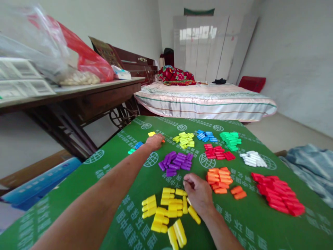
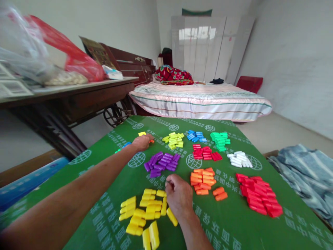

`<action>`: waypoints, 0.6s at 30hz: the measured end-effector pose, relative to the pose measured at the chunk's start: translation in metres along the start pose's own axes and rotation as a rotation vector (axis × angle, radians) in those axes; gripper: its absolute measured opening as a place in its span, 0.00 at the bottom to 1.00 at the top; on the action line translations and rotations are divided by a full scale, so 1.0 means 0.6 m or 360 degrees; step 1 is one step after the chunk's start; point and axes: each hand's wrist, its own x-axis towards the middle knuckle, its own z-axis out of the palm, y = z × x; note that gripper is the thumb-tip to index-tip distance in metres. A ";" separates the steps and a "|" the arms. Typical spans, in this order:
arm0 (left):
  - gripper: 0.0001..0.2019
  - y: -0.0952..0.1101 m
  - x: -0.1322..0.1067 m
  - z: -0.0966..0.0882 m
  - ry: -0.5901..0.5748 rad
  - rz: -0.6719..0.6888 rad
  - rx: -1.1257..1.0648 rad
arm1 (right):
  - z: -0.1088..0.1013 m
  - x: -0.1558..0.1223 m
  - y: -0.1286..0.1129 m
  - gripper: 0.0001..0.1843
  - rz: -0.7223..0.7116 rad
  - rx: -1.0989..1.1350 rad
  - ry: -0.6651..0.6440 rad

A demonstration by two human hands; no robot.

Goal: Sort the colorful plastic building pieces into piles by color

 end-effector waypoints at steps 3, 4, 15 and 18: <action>0.13 -0.006 0.006 0.000 0.0049 -0.0031 -0.0131 | 0.000 0.000 0.000 0.08 -0.0007 0.0013 0.0009; 0.11 -0.008 0.007 -0.002 0.0067 -0.0041 -0.0185 | 0.000 0.001 0.000 0.08 -0.0010 0.0017 0.0010; 0.22 0.029 -0.034 -0.038 -0.0141 0.0009 -0.1311 | 0.009 0.008 0.014 0.08 -0.0005 -0.0002 0.0000; 0.22 0.078 -0.059 -0.052 -0.0426 0.0132 -0.1683 | 0.008 0.009 0.013 0.08 -0.0006 0.0017 0.0019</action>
